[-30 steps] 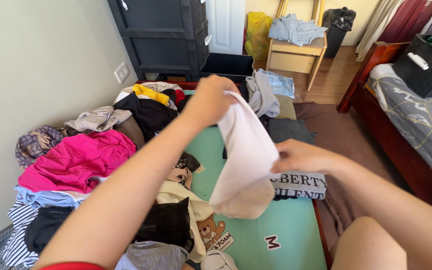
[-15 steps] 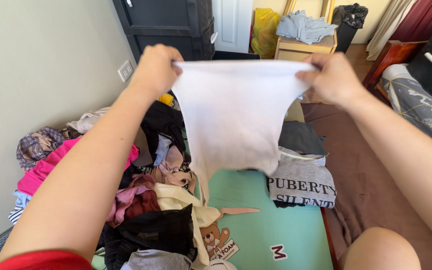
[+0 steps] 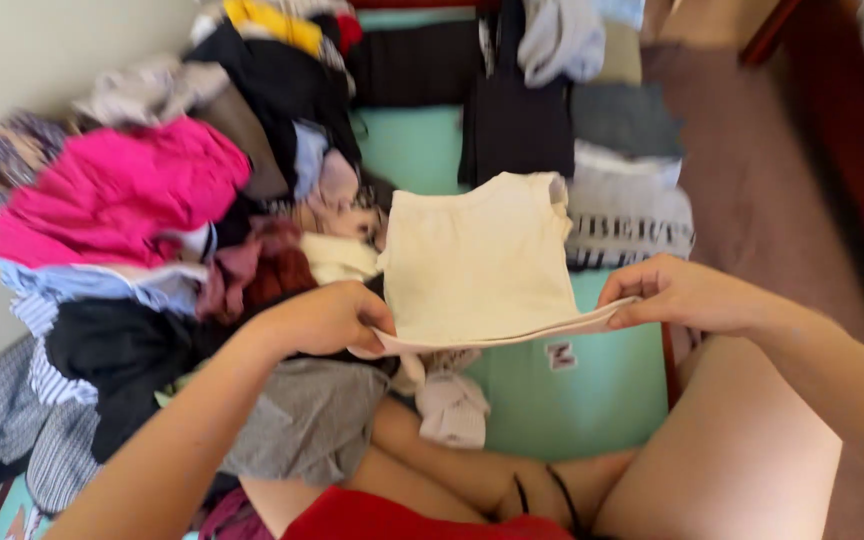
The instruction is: The person folds various garments, including tops, pants, and bras, one by one on a bed. They smooth and align each item before folding it into a compact shape and placing it in a growing stack.
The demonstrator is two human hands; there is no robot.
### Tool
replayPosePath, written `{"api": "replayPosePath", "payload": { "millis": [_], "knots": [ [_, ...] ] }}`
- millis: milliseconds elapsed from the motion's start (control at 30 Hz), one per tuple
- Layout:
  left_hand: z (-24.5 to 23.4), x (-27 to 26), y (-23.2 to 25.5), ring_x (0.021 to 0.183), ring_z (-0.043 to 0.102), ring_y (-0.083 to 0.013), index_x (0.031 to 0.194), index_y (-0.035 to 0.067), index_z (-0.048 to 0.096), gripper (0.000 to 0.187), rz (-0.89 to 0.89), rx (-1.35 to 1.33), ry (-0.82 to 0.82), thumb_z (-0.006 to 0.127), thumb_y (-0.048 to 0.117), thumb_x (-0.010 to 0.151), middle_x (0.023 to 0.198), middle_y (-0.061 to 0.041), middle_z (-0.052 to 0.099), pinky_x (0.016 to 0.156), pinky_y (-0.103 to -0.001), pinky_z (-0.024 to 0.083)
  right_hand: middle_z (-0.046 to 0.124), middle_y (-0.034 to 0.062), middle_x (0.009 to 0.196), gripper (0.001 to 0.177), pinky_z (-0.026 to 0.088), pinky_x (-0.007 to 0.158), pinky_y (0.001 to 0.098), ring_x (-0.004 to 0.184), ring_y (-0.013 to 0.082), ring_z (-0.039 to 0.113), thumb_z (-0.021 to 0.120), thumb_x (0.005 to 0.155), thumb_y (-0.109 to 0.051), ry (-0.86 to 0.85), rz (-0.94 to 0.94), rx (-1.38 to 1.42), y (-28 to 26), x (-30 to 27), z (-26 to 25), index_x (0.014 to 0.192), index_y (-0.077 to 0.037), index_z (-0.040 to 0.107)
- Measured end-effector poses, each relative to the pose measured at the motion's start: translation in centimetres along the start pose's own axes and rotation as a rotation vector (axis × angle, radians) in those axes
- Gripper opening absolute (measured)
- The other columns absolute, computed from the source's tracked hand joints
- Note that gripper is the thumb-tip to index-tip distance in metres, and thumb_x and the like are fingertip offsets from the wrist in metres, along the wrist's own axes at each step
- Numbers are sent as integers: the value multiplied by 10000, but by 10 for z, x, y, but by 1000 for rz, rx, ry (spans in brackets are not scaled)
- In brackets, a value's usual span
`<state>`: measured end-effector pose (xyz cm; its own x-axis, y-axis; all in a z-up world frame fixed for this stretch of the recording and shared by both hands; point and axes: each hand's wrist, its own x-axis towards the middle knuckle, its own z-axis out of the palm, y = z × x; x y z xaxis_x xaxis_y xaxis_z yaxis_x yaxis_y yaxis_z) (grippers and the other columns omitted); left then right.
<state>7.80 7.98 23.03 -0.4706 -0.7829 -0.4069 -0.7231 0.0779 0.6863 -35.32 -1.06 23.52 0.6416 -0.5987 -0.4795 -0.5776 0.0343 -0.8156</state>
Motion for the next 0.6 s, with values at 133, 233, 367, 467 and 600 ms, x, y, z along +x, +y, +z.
{"api": "replayPosePath", "payload": {
  "millis": [133,233,367,467,600],
  "knots": [
    [53,-1,-23,737,689,-132,940,10,783,233,-123,-146,-105,784,85,720,756,-60,755,710,-305,558,781,22,833,189,504,828,241,860,78,669,784,796,-178,-50,59,9,38,-5,35,903,-26,816],
    [62,-7,-24,733,700,-130,973,33,791,253,-183,-173,-213,772,88,726,766,-38,766,711,-300,560,746,27,781,183,471,739,263,792,91,634,795,779,-163,-89,164,63,45,-10,41,883,-13,812],
    [65,-12,-15,736,708,-140,992,37,801,257,-242,-218,-371,762,87,743,793,-45,772,709,-300,567,745,-10,785,205,478,716,243,788,68,637,822,739,-128,-214,201,75,45,-11,43,920,-34,801],
    [61,-10,-10,771,705,-128,1010,34,798,273,-206,-201,-479,773,95,745,845,-36,777,735,-282,556,719,-1,769,181,452,677,252,753,83,608,825,758,-114,-328,257,89,42,-8,40,902,-10,788],
    [42,3,-24,837,697,-101,1055,65,784,315,-166,-133,-463,777,127,746,920,-7,780,779,-265,540,758,30,816,220,513,748,260,799,106,669,803,764,-90,-342,229,200,43,10,22,961,4,776]
  ]
}}
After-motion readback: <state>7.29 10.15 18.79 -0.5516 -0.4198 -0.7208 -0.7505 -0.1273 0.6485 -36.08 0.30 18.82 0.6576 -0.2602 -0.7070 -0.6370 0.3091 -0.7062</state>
